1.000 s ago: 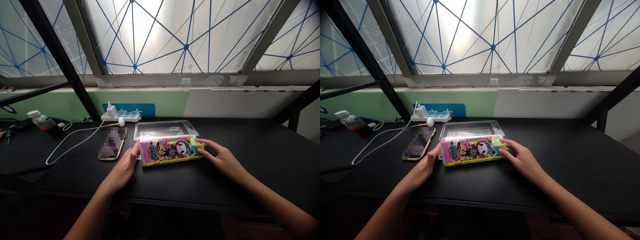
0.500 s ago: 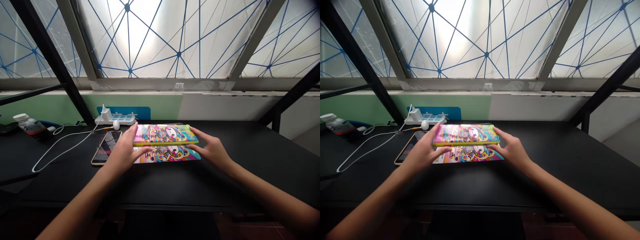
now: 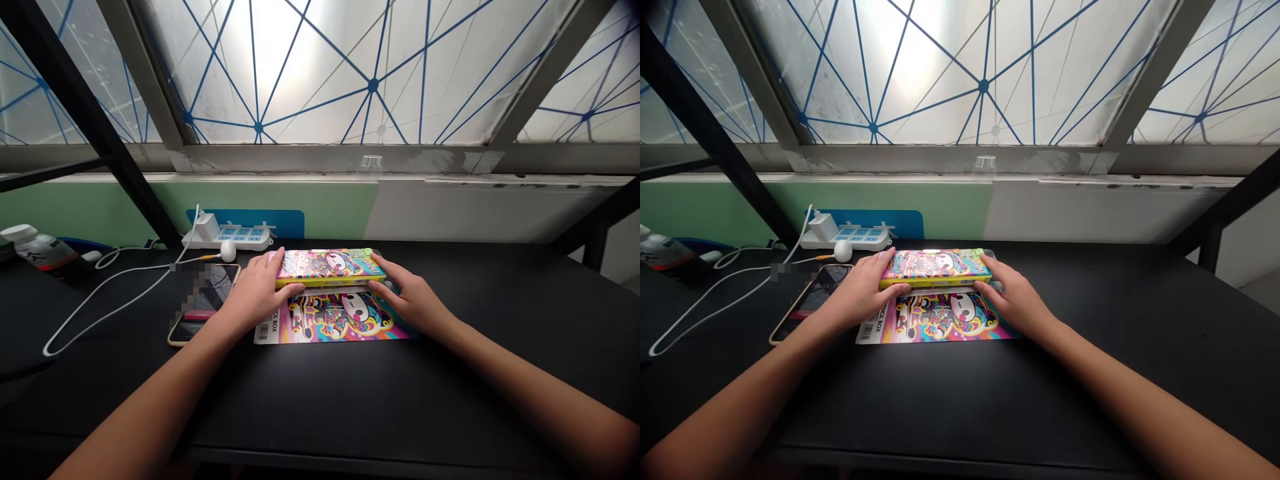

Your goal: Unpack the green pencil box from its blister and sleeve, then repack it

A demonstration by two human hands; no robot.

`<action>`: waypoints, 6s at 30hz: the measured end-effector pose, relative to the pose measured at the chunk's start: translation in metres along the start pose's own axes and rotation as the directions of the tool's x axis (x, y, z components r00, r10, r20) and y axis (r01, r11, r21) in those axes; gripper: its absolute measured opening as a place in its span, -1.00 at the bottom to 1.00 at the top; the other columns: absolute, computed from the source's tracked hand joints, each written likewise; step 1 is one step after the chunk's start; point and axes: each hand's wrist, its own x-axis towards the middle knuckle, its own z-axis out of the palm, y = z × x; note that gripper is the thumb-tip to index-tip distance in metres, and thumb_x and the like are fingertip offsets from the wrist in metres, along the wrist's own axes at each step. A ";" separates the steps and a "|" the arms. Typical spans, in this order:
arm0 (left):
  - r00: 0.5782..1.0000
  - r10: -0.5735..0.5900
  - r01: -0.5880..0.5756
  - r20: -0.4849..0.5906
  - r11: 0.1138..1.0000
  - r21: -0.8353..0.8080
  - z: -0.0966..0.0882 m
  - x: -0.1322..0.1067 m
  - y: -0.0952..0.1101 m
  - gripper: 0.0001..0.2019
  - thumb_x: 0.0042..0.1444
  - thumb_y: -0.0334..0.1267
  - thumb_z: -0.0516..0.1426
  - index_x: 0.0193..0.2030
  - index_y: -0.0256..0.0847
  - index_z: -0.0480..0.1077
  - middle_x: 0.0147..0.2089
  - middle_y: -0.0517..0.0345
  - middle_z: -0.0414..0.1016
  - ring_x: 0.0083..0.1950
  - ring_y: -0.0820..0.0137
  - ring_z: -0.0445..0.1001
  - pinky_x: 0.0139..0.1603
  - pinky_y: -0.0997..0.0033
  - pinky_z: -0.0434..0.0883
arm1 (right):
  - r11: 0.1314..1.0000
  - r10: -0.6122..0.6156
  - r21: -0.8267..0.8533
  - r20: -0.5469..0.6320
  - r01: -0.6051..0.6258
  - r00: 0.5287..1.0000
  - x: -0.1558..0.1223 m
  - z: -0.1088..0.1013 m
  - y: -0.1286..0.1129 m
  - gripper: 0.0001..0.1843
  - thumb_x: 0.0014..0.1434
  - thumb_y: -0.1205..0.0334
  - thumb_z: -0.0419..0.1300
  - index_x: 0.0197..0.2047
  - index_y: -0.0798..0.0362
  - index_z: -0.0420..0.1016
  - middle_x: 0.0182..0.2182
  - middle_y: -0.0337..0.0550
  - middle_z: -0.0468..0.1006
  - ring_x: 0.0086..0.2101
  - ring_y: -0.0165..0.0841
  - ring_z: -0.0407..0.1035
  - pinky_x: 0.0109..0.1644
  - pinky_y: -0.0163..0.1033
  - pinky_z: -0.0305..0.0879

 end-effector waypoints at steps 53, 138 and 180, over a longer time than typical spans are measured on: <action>0.991 0.090 -0.107 0.104 0.978 0.177 0.008 0.020 0.028 -0.45 0.47 0.08 -0.18 0.46 -0.07 0.20 0.55 -0.06 0.09 0.56 -0.01 0.03 0.42 -0.23 0.12 | 0.971 0.077 -0.238 0.226 -0.022 0.971 -0.011 0.014 -0.038 -0.60 0.36 -0.19 0.06 -0.10 -0.03 0.42 -0.08 0.00 0.50 -0.07 -0.06 0.34 0.01 0.08 0.30; 0.960 0.218 -0.222 0.178 0.975 0.003 0.008 -0.002 0.054 -0.41 0.41 0.14 -0.08 0.45 -0.05 0.21 0.55 -0.08 0.10 0.56 -0.01 0.01 0.47 -0.39 -0.03 | 0.943 0.332 -0.045 0.212 -0.330 0.919 0.011 -0.044 0.019 -0.58 0.19 -0.26 0.21 -0.24 -0.07 0.58 -0.19 -0.13 0.65 -0.20 -0.16 0.50 -0.18 -0.12 0.36; 0.988 -0.118 -0.025 -0.097 0.502 -0.864 0.023 0.004 0.051 -0.46 0.44 0.21 -0.20 0.18 -0.11 0.34 0.28 -0.08 0.39 0.35 0.15 0.32 0.36 0.08 0.23 | 0.995 0.081 -0.100 0.660 -0.020 0.747 0.103 0.013 -0.057 -0.35 0.23 -0.24 0.16 0.22 0.01 0.44 0.15 0.05 0.56 0.06 -0.08 0.49 0.10 -0.11 0.42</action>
